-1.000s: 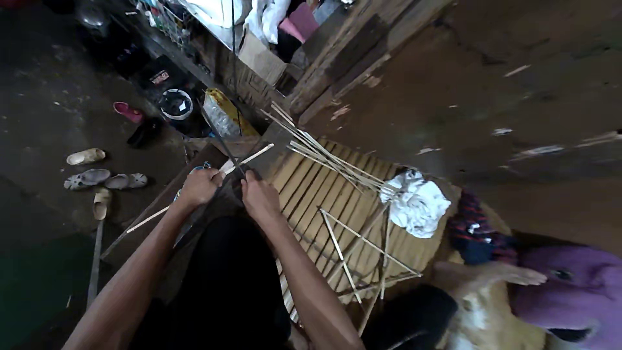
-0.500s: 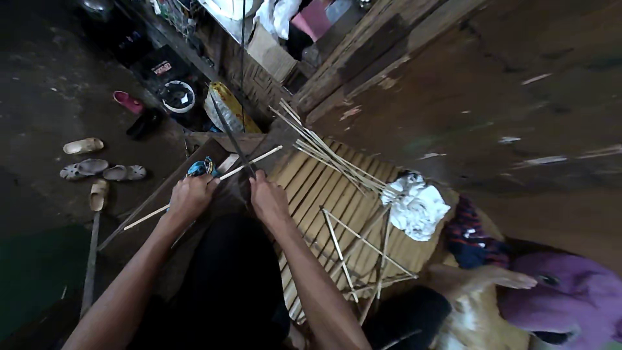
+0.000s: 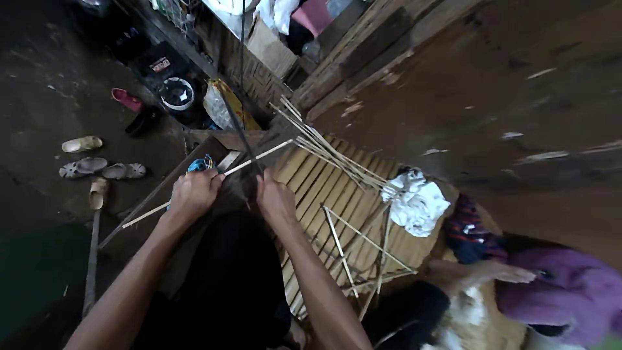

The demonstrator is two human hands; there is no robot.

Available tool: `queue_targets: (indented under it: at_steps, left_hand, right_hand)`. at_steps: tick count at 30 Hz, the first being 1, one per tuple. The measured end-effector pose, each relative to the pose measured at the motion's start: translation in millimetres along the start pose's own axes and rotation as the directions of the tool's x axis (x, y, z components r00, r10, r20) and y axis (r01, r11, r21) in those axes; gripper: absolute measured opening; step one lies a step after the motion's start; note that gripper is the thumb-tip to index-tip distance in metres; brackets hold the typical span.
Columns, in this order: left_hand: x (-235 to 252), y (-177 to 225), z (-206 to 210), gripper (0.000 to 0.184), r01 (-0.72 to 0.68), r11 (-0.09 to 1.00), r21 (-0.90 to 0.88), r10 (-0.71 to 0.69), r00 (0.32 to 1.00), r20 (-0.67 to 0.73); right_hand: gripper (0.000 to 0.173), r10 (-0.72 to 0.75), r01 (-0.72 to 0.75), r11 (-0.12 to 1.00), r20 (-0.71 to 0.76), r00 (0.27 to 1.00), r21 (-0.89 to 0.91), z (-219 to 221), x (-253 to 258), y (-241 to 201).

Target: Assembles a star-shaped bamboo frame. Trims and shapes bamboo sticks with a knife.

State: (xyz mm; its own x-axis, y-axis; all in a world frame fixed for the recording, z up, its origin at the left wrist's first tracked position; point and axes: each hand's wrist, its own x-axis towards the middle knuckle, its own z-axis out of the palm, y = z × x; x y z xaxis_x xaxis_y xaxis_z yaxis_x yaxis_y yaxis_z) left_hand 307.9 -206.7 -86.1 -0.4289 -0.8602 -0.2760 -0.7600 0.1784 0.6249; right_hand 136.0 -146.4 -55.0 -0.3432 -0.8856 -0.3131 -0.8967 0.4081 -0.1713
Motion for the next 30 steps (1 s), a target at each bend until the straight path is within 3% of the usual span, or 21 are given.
queue_targets:
  at_steps: [1,4,7,11,15,16,19,21,24,28,30]
  left_hand:
    - [-2.0,0.5,0.5,0.035,-0.018,1.000,0.012,0.018,0.999,-0.029]
    - [-5.6,-1.8,10.9,0.036,0.043,0.997,0.067,-0.046,0.998,0.049]
    - [-5.6,0.9,16.0,0.041,0.057,0.996,0.074,-0.063,0.995,0.082]
    - [-7.8,1.1,9.0,0.034,0.024,1.000,0.014,-0.025,1.000,0.018]
    - [-13.5,4.4,-8.6,0.025,-0.042,0.998,-0.056,0.036,0.995,-0.095]
    - [-12.0,1.5,-7.2,0.024,-0.042,0.998,-0.051,0.037,0.995,-0.097]
    - [-4.7,-10.4,11.1,0.034,0.061,0.998,-0.010,-0.060,0.996,0.068]
    - [1.6,-14.0,16.5,0.038,0.082,0.996,-0.028,-0.079,0.992,0.103]
    - [-2.6,-12.9,20.2,0.031,0.035,0.998,-0.059,-0.034,0.999,0.027]
    - [-10.1,-2.8,2.5,0.026,-0.033,0.996,-0.078,0.026,0.995,-0.093]
    - [-8.7,-3.7,2.7,0.026,-0.041,0.997,-0.060,0.035,0.995,-0.098]
  right_hand:
    - [0.037,0.004,-0.004,1.000,-0.019,1.000,0.010,2.9,-0.8,2.3]
    - [0.041,0.104,-0.106,0.994,0.204,0.973,-0.001,15.4,4.2,9.5]
    - [0.043,0.106,-0.102,0.994,0.244,0.964,-0.026,14.0,7.3,11.1]
    - [0.042,0.052,-0.052,0.999,0.135,0.990,-0.004,7.2,3.8,8.1]
    - [0.034,-0.045,0.047,0.999,-0.082,0.996,0.017,1.4,2.4,2.9]
    - [0.034,-0.049,0.049,0.999,-0.074,0.996,0.009,6.0,4.6,3.2]
    - [0.041,0.023,-0.021,1.000,0.169,0.985,-0.018,17.5,10.1,3.3]
    - [0.044,0.044,-0.038,0.999,0.212,0.976,-0.034,17.1,17.1,2.7]
    - [0.042,0.021,-0.018,1.000,0.132,0.991,-0.022,18.8,11.2,6.2]
    - [0.036,-0.084,0.084,0.996,-0.078,0.993,0.005,4.3,3.8,2.6]
    - [0.035,-0.076,0.075,0.997,-0.061,0.995,-0.025,7.4,7.2,2.9]
